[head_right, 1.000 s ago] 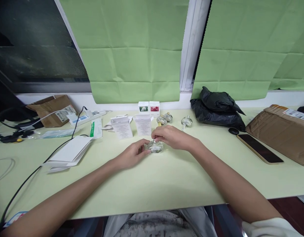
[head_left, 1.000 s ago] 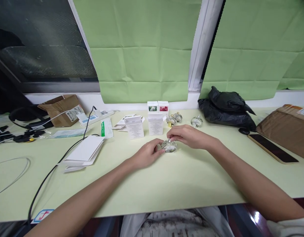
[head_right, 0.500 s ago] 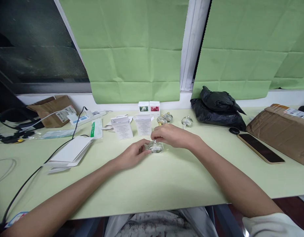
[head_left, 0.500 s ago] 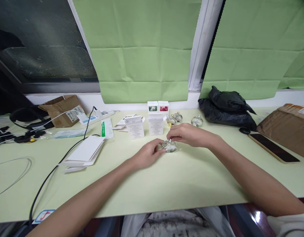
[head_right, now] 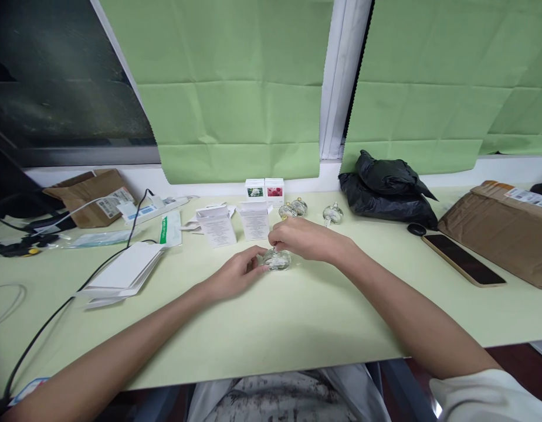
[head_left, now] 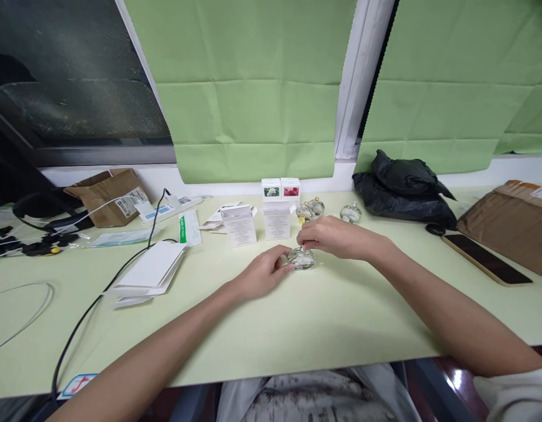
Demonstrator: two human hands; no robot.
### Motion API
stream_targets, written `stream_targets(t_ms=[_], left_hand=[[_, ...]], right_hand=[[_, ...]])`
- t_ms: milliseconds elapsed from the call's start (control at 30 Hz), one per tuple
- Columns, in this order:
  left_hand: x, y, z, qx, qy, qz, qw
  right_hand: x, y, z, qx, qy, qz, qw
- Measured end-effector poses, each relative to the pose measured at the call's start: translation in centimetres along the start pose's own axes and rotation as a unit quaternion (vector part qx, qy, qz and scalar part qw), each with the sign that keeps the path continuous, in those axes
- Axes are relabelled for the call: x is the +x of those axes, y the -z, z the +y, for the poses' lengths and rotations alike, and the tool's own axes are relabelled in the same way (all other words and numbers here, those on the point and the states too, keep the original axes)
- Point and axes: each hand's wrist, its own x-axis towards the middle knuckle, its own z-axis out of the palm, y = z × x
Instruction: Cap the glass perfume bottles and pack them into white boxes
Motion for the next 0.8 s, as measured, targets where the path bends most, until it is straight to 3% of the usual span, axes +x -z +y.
stream_targets(t_ms=[333, 800], left_hand=[[-0.01, 0.07, 0.19, 0.0, 0.005, -0.001, 1.0], [0.07, -0.17, -0.06, 0.002, 0.003, 0.005, 1.0]], right_hand=[[0.28, -0.44, 0.13, -0.019, -0.024, 0.004, 1.0], [0.05, 0.22, 0.04, 0.017, 0.006, -0.002, 1.0]])
